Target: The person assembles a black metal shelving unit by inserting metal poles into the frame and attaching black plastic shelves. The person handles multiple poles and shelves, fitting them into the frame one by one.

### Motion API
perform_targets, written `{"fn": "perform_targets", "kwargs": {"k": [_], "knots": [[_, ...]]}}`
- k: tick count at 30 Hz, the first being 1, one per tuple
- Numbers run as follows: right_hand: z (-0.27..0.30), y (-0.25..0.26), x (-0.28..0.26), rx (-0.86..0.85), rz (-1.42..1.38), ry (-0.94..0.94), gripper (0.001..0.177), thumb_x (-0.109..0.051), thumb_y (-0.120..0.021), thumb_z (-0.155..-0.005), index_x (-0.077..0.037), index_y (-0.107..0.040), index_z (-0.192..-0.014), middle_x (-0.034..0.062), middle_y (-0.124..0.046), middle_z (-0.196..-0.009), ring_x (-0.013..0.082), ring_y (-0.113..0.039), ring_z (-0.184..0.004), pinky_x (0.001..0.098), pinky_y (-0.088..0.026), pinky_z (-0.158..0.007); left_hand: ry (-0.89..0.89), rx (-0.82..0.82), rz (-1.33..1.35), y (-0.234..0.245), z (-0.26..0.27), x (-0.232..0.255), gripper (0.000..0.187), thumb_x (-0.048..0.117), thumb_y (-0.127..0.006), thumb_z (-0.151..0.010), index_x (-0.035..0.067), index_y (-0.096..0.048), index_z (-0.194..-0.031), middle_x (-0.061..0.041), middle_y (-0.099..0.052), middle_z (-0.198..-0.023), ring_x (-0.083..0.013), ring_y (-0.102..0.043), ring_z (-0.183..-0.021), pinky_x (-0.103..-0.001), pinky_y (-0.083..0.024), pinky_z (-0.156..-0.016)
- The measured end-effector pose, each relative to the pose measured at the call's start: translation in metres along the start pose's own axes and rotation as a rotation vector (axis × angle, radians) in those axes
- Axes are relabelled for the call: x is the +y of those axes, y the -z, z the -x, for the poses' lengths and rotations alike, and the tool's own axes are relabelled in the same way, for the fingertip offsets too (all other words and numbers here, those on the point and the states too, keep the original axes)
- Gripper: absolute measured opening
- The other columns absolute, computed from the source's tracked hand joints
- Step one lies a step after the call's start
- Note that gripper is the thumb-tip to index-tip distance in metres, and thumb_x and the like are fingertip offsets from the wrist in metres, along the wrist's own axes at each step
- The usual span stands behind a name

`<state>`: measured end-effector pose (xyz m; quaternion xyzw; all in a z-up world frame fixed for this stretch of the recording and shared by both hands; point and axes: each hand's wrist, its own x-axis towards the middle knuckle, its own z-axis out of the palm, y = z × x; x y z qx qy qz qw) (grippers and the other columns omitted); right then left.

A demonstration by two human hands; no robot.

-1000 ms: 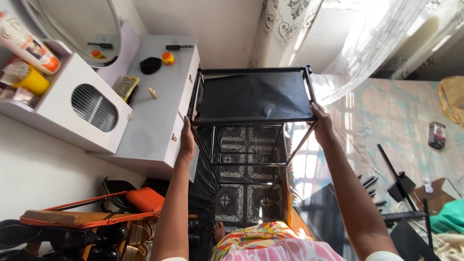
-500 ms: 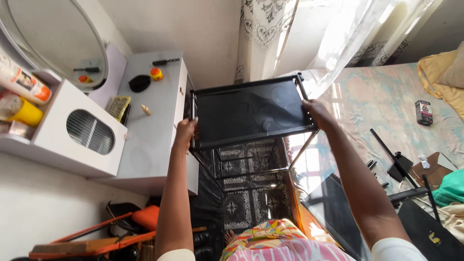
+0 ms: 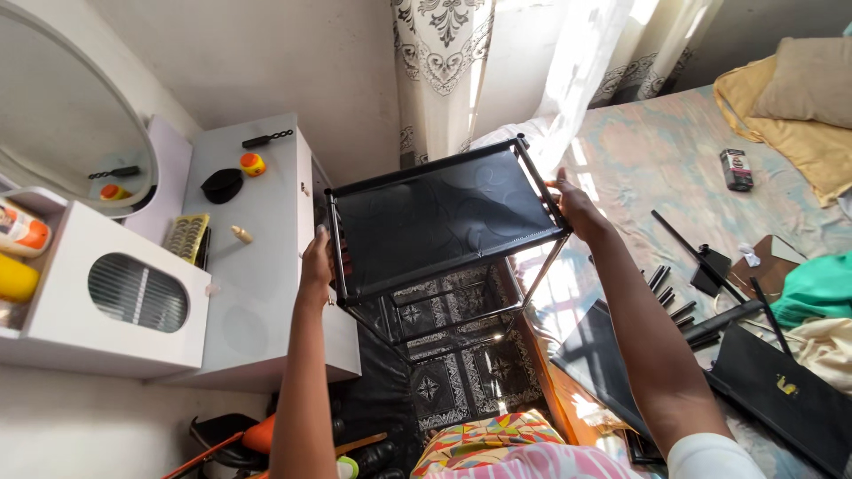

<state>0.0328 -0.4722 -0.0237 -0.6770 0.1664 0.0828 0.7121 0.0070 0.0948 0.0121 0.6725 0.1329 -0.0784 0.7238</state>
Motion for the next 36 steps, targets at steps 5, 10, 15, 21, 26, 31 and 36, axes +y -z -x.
{"fn": "perform_targets", "kwargs": {"k": [5, 10, 15, 21, 26, 31, 36], "knots": [[0.061, 0.032, -0.027, 0.093, -0.237, 0.122, 0.09, -0.076, -0.012, -0.097, -0.009, -0.035, -0.153, 0.0182, -0.065, -0.136, 0.0274, -0.054, -0.131, 0.0525, -0.035, -0.11, -0.055, 0.087, 0.025, 0.037, 0.046, 0.005, 0.084, 0.067, -0.021, -0.102, 0.003, -0.036, -0.155, -0.018, -0.064, -0.138, -0.0236, -0.066, -0.116, -0.038, -0.057, -0.088], [0.073, 0.022, -0.05, 0.068, -0.004, 0.078, 0.076, -0.061, -0.038, -0.098, -0.007, -0.042, -0.151, 0.0164, -0.063, -0.133, 0.0291, -0.056, -0.128, 0.0499, -0.042, -0.107, -0.087, 0.122, 0.008, 0.041, 0.048, 0.01, 0.075, 0.058, -0.032, -0.104, 0.002, -0.039, -0.153, -0.016, -0.062, -0.139, -0.0244, -0.064, -0.121, -0.039, -0.054, -0.092], [0.024, -0.008, -0.045, 0.12, 0.251, 0.259, 0.063, -0.045, -0.062, -0.097, -0.002, -0.056, -0.142, 0.0149, -0.069, -0.127, 0.024, -0.066, -0.113, 0.0375, -0.054, -0.089, -0.3, 0.356, -0.464, -0.016, 0.018, 0.005, 0.067, 0.04, -0.057, -0.102, -0.003, -0.04, -0.151, -0.024, -0.052, -0.146, -0.0353, -0.055, -0.129, -0.047, -0.045, -0.106], [-0.026, -0.052, -0.061, 0.074, 0.389, 0.179, 0.059, -0.035, -0.064, -0.095, -0.007, -0.05, -0.145, 0.012, -0.068, -0.102, 0.0177, -0.068, -0.08, 0.0313, -0.057, -0.064, -0.858, 0.467, -0.927, -0.118, 0.025, 0.055, 0.067, 0.021, -0.068, -0.095, 0.0, -0.038, -0.15, -0.025, -0.048, -0.151, -0.0403, -0.047, -0.14, -0.053, -0.033, -0.119], [-0.026, -0.068, -0.044, 0.093, 0.43, 0.266, 0.047, -0.033, -0.049, -0.105, -0.015, -0.049, -0.149, 0.0041, -0.06, -0.082, 0.0124, -0.058, -0.067, 0.0285, -0.048, -0.055, -0.933, 0.171, -0.945, -0.221, 0.015, 0.072, 0.057, 0.019, -0.073, -0.091, 0.001, -0.05, -0.141, -0.021, -0.055, -0.143, -0.0356, -0.048, -0.138, -0.047, -0.035, -0.118], [-0.02, -0.069, -0.025, 0.014, 0.004, 0.121, 0.049, -0.028, -0.051, -0.104, -0.016, -0.046, -0.152, -0.0024, -0.049, -0.077, 0.0095, -0.044, -0.06, 0.0263, -0.037, -0.05, -0.865, -0.06, -0.988, -0.314, -0.03, 0.061, 0.055, 0.015, -0.072, -0.09, 0.004, -0.053, -0.141, -0.017, -0.062, -0.133, -0.033, -0.056, -0.128, -0.043, -0.043, -0.111], [-0.014, -0.065, -0.004, -0.002, -0.042, 0.077, 0.037, -0.025, -0.05, -0.103, -0.017, -0.049, -0.139, -0.0029, -0.049, -0.076, 0.0086, -0.044, -0.059, 0.026, -0.036, -0.049, -0.885, -0.165, -1.104, -0.367, -0.077, 0.039, 0.045, 0.01, -0.069, -0.09, 0.014, -0.065, -0.135, -0.01, -0.069, -0.121, -0.0324, -0.064, -0.115, -0.043, -0.051, -0.098]]}}
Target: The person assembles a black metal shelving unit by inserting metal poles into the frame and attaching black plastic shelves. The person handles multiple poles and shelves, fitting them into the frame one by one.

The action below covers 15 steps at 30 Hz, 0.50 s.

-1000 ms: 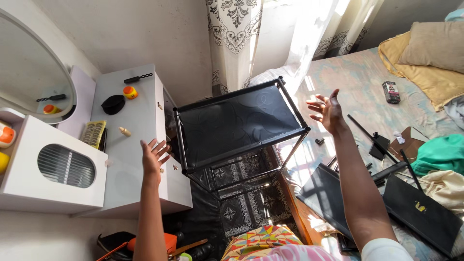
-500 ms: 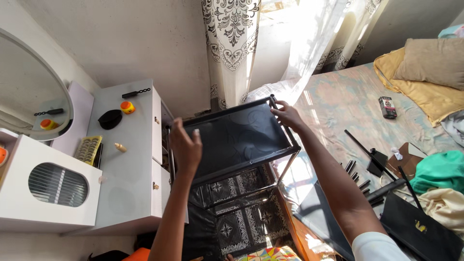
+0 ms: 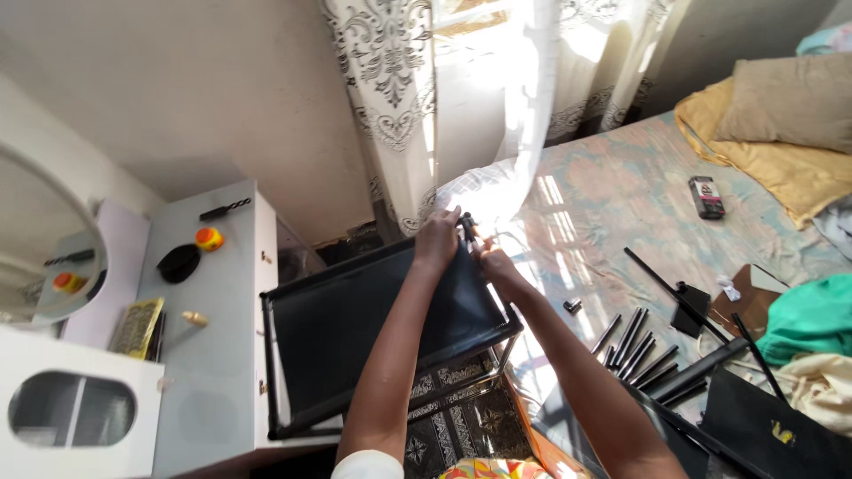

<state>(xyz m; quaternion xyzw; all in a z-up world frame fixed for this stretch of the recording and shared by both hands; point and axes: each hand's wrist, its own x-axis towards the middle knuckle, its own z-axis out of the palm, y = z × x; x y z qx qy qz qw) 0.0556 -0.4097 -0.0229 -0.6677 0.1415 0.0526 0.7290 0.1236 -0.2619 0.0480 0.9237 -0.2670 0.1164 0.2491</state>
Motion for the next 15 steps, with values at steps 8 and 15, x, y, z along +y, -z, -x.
{"fn": "perform_targets", "kwargs": {"k": [8, 15], "knots": [[0.003, -0.004, 0.001, -0.046, -0.156, 0.019, 0.021, -0.02, -0.05, -0.101, -0.011, -0.061, -0.116, -0.0049, -0.052, -0.074, 0.0071, -0.046, -0.059, 0.0244, -0.035, -0.049, -0.224, 0.095, -0.015, -0.011, -0.011, -0.014, 0.042, 0.002, -0.066, -0.085, 0.02, -0.076, -0.122, -0.008, -0.071, -0.097, -0.0295, -0.068, -0.095, -0.043, -0.057, -0.082], [0.002, -0.012, -0.012, -0.012, -0.019, 0.013, 0.053, -0.03, -0.053, -0.102, -0.023, -0.043, -0.154, -0.0049, -0.048, -0.074, 0.0063, -0.041, -0.058, 0.023, -0.036, -0.05, -0.029, -0.049, 0.158, -0.007, -0.019, -0.024, 0.036, 0.008, -0.067, -0.09, 0.024, -0.076, -0.122, -0.005, -0.071, -0.101, -0.0283, -0.07, -0.097, -0.042, -0.056, -0.084]]}}
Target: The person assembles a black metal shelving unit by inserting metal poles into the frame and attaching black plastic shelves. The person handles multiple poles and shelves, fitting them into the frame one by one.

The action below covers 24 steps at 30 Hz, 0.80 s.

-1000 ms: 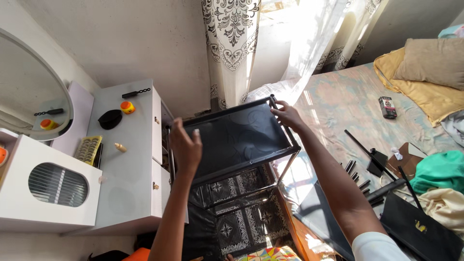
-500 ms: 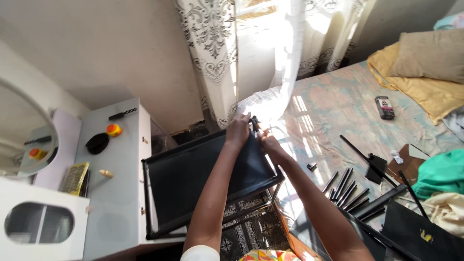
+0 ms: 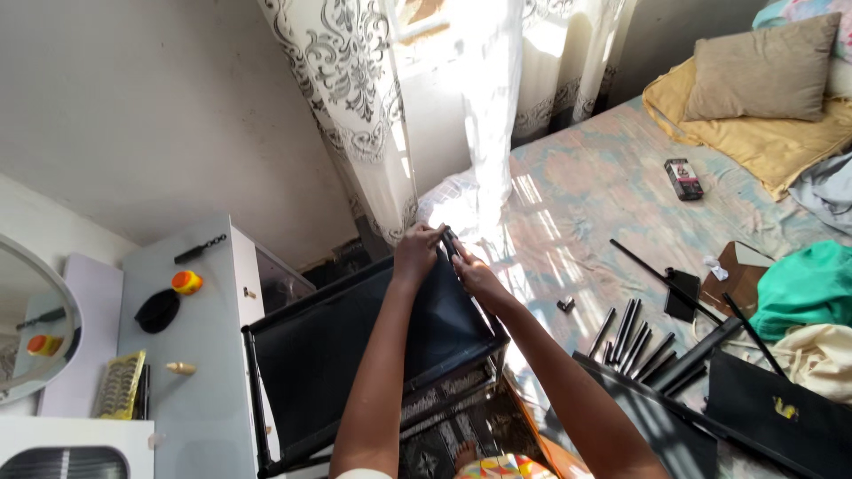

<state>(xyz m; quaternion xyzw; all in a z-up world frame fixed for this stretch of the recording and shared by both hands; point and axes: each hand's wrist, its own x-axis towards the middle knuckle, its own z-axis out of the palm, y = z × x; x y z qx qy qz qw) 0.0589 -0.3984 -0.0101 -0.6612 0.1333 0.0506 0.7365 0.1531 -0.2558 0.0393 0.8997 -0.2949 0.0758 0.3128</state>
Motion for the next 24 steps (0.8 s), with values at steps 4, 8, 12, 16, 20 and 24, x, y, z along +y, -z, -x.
{"fn": "perform_targets", "kwargs": {"k": [4, 8, 12, 16, 20, 24], "knots": [[0.007, 0.003, -0.017, -0.023, 0.007, 0.079, 0.056, -0.035, -0.058, -0.103, -0.015, -0.045, -0.154, -0.0013, -0.056, -0.084, 0.0057, -0.049, -0.063, 0.0222, -0.041, -0.054, -0.035, -0.075, 0.042, 0.019, -0.001, 0.004, 0.036, 0.011, -0.066, -0.092, 0.018, -0.073, -0.128, -0.007, -0.07, -0.115, -0.0313, -0.067, -0.108, -0.043, -0.054, -0.093], [0.03, 0.008, -0.039, 0.018, 0.157, -0.042, 0.06, -0.04, -0.057, -0.098, -0.011, -0.049, -0.149, 0.0018, -0.066, -0.092, 0.0105, -0.054, -0.067, 0.026, -0.049, -0.057, -0.128, 0.043, -0.039, 0.064, 0.025, 0.024, 0.044, 0.018, -0.071, -0.09, 0.006, -0.065, -0.131, -0.015, -0.065, -0.134, -0.0355, -0.06, -0.123, -0.045, -0.047, -0.104], [0.051, 0.02, -0.027, -0.034, 0.229, 0.124, 0.064, -0.036, -0.062, -0.097, -0.007, -0.038, -0.15, 0.0055, -0.064, -0.111, 0.0146, -0.063, -0.089, 0.0313, -0.056, -0.073, 0.115, 0.183, -0.066, 0.137, 0.101, 0.004, 0.044, 0.019, -0.066, -0.097, 0.006, -0.061, -0.139, -0.018, -0.061, -0.142, -0.033, -0.056, -0.132, -0.045, -0.043, -0.112], [0.057, 0.024, -0.008, -0.092, 0.205, 0.124, 0.054, -0.04, -0.055, -0.102, -0.003, -0.049, -0.141, 0.0144, -0.066, -0.11, 0.0174, -0.066, -0.093, 0.0337, -0.057, -0.08, 0.546, 0.431, -0.198, 0.191, 0.23, -0.069, 0.043, 0.026, -0.06, -0.102, 0.004, -0.062, -0.139, -0.019, -0.064, -0.137, -0.0375, -0.057, -0.129, -0.048, -0.045, -0.109], [0.062, 0.018, -0.019, -0.068, 0.176, -0.131, 0.052, -0.042, -0.049, -0.1, -0.009, -0.046, -0.14, 0.0137, -0.063, -0.103, 0.0192, -0.063, -0.086, 0.0393, -0.056, -0.07, 0.976, 0.348, 0.352, 0.179, 0.336, -0.12, 0.047, 0.044, -0.055, -0.105, 0.001, -0.064, -0.12, -0.014, -0.067, -0.108, -0.0234, -0.061, -0.088, -0.039, -0.048, -0.079], [0.053, 0.017, -0.022, -0.091, 0.277, -0.08, 0.05, -0.039, -0.052, -0.102, -0.005, -0.049, -0.137, 0.0109, -0.067, -0.105, 0.0206, -0.064, -0.086, 0.0353, -0.055, -0.073, 1.059, 0.409, 0.567, 0.16, 0.381, -0.109, 0.049, 0.048, -0.065, -0.106, 0.004, -0.059, -0.086, 0.001, -0.041, -0.07, -0.0106, -0.036, -0.062, -0.027, -0.034, -0.062]]}}
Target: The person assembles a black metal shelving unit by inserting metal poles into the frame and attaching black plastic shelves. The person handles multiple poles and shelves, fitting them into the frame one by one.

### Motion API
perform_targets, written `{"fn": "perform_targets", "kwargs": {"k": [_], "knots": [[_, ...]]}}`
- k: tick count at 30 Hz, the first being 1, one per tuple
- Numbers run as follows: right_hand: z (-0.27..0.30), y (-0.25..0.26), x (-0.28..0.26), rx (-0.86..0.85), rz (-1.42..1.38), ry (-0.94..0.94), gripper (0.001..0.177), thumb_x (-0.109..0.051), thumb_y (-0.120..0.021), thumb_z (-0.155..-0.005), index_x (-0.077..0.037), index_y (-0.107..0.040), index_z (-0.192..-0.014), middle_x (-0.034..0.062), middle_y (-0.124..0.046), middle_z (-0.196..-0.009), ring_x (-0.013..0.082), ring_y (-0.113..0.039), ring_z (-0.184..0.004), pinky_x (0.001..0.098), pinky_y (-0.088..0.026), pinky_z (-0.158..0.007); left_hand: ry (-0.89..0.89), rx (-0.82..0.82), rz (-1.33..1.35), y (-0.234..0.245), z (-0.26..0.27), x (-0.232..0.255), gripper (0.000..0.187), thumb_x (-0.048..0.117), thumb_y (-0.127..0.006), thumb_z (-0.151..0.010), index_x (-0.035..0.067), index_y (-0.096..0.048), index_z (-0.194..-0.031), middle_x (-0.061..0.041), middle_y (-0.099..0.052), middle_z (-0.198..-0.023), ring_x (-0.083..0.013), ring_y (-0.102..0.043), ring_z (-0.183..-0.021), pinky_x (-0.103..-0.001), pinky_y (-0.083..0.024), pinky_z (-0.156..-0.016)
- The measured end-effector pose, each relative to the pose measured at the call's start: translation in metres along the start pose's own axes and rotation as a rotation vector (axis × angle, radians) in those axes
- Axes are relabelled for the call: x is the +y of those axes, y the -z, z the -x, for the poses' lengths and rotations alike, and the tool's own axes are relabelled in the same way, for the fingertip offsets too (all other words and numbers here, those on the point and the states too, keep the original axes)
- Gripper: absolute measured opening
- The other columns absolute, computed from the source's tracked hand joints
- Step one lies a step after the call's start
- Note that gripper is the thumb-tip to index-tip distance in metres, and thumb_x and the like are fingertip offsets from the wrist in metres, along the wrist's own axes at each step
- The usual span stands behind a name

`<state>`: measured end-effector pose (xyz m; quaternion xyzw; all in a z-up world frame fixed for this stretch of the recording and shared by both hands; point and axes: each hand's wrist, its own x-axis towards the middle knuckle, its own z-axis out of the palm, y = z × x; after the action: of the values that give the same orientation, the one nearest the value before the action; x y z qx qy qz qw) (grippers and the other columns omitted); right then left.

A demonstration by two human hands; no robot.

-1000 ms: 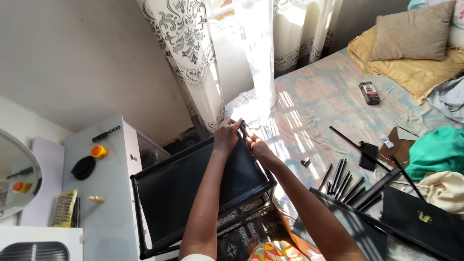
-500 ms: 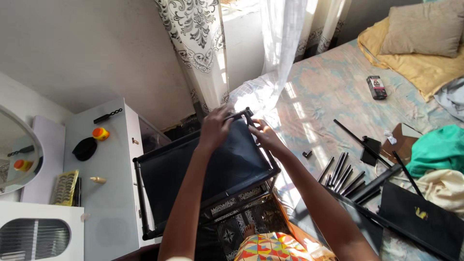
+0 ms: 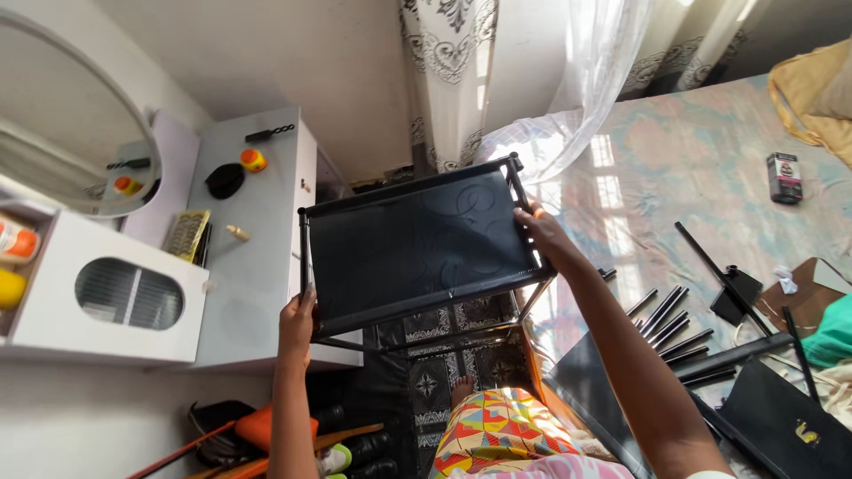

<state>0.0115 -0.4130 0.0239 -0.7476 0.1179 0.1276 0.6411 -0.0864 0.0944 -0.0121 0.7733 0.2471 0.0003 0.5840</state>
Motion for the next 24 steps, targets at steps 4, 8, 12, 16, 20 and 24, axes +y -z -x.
{"fn": "perform_targets", "kwargs": {"k": [4, 8, 12, 16, 20, 24], "knots": [[-0.014, 0.007, 0.005, -0.039, -0.02, 0.1, 0.046, -0.036, -0.052, -0.103, -0.002, -0.054, -0.134, 0.0115, -0.066, -0.102, 0.018, -0.061, -0.084, 0.0329, -0.051, -0.071, 0.013, 0.065, 0.036, -0.009, 0.032, 0.019, 0.042, 0.044, -0.061, -0.101, 0.011, -0.059, -0.075, 0.005, -0.04, -0.061, -0.0092, -0.036, -0.055, -0.024, -0.036, -0.059], [-0.024, 0.01, 0.006, 0.013, 0.073, 0.282, 0.047, -0.032, -0.055, -0.104, -0.002, -0.047, -0.14, 0.0058, -0.066, -0.111, 0.0093, -0.062, -0.101, 0.025, -0.049, -0.084, 0.042, 0.106, 0.072, -0.018, 0.048, 0.031, 0.041, 0.042, -0.062, -0.1, 0.009, -0.062, -0.077, 0.003, -0.041, -0.062, -0.0091, -0.036, -0.055, -0.028, -0.031, -0.054], [-0.011, 0.005, 0.004, 0.04, 0.169, 0.109, 0.046, -0.036, -0.051, -0.109, 0.004, -0.061, -0.128, 0.0099, -0.061, -0.09, 0.016, -0.055, -0.077, 0.0317, -0.045, -0.072, 0.058, 0.159, 0.1, -0.021, 0.032, 0.029, 0.038, 0.039, -0.062, -0.1, 0.004, -0.069, -0.088, 0.001, -0.043, -0.068, -0.013, -0.038, -0.061, -0.032, -0.033, -0.057], [-0.012, 0.005, 0.001, 0.042, 0.059, 0.179, 0.045, -0.03, -0.053, -0.105, 0.002, -0.052, -0.136, 0.0035, -0.064, -0.091, 0.0125, -0.059, -0.079, 0.0282, -0.047, -0.072, -0.02, 0.137, 0.227, -0.019, 0.012, 0.026, 0.041, 0.041, -0.068, -0.101, 0.0, -0.071, -0.103, 0.0, -0.061, -0.086, -0.0108, -0.052, -0.086, -0.027, -0.041, -0.082], [-0.033, 0.011, 0.025, 0.019, -0.183, 0.227, 0.042, -0.027, -0.051, -0.103, -0.003, -0.053, -0.137, 0.005, -0.061, -0.09, 0.0144, -0.054, -0.075, 0.0292, -0.043, -0.066, -0.033, 0.148, 0.216, -0.023, -0.009, 0.027, 0.039, 0.039, -0.069, -0.098, 0.003, -0.071, -0.112, -0.002, -0.071, -0.099, -0.0109, -0.062, -0.098, -0.027, -0.042, -0.09], [-0.064, 0.007, 0.058, 0.078, -0.098, 0.299, 0.043, -0.023, -0.05, -0.104, 0.002, -0.063, -0.137, 0.0039, -0.062, -0.104, 0.0111, -0.056, -0.092, 0.024, -0.044, -0.081, -0.048, 0.111, 0.258, -0.028, -0.032, 0.023, 0.044, 0.038, -0.072, -0.098, -0.006, -0.072, -0.108, -0.009, -0.067, -0.089, -0.0163, -0.061, -0.074, -0.031, -0.047, -0.065]]}}
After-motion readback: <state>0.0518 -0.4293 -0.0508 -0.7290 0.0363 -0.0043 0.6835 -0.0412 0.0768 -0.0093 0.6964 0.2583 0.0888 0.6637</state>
